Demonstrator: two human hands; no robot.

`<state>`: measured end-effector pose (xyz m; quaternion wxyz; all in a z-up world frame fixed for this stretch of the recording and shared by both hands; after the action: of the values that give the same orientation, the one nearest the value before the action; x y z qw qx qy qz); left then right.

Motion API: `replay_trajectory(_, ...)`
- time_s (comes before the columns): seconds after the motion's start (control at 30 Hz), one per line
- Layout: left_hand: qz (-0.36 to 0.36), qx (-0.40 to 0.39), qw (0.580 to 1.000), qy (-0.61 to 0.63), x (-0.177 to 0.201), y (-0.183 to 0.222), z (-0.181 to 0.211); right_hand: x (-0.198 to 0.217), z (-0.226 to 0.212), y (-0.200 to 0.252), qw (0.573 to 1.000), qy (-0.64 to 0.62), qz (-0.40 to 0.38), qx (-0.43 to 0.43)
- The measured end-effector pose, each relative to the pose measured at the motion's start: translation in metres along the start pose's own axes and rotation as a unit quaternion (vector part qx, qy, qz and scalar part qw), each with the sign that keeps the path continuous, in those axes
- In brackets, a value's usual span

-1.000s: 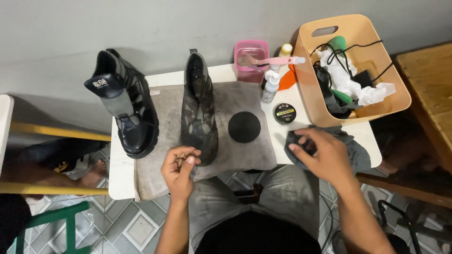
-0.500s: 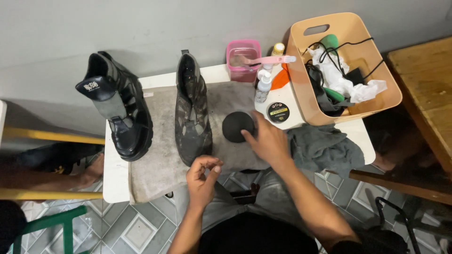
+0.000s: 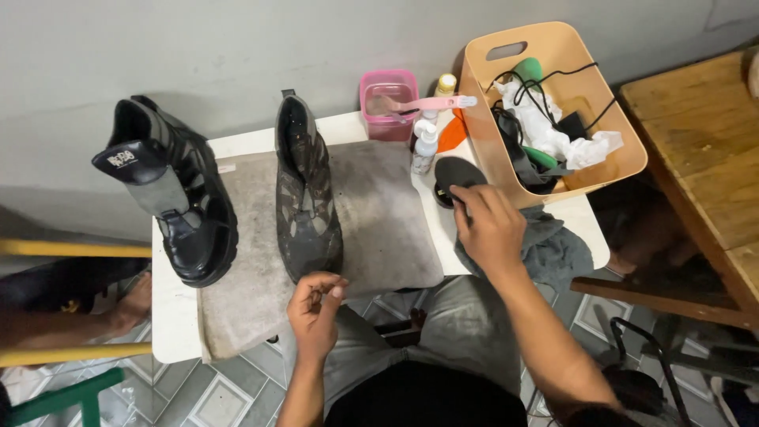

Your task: Cleaning and scrubbing a pair of black boots using a brush, cleaning foam, and a cloth at a dedicated workstation.

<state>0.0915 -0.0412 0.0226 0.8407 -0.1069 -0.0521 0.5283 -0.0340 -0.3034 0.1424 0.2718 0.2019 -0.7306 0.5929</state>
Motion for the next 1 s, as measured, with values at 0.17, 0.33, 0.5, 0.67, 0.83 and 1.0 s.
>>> replay_trajectory(0.17,-0.008,-0.026,1.000,-0.010,-0.004,0.000,0.011,-0.054,0.024,0.024,0.985,0.057,-0.163,-0.030)
replay_trajectory(0.33,-0.033,-0.013,0.999,-0.008,-0.015,0.004,0.011,-0.061,0.027,0.009,0.979,0.080,-0.173,-0.076)
replay_trajectory(0.5,-0.071,-0.023,0.997,0.001,-0.034,0.005,0.015,-0.096,0.051,0.018,0.942,0.093,-0.256,-0.193)
replay_trajectory(0.67,-0.074,-0.036,0.997,0.005,-0.036,0.005,0.019,-0.100,0.056,0.019,0.942,0.095,-0.250,-0.203)
replay_trajectory(0.83,-0.070,-0.027,0.997,0.013,-0.031,0.003,0.013,-0.101,0.055,0.022,0.940,0.088,-0.255,-0.210)
replay_trajectory(1.0,-0.053,-0.038,0.998,0.004,-0.028,0.000,0.016,-0.101,0.057,0.024,0.935,0.075,-0.255,-0.235)
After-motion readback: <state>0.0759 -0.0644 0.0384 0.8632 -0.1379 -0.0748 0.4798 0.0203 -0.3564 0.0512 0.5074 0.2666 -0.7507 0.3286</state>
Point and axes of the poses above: each hand's wrist, its own y-axis away from the middle knuckle, its own x-axis out of the back of the hand, z = x × y, the point moved 10 cm from there along -y, towards the middle knuckle, and after that the axes turned 6 degrees about -y, right-handed, at the moved point
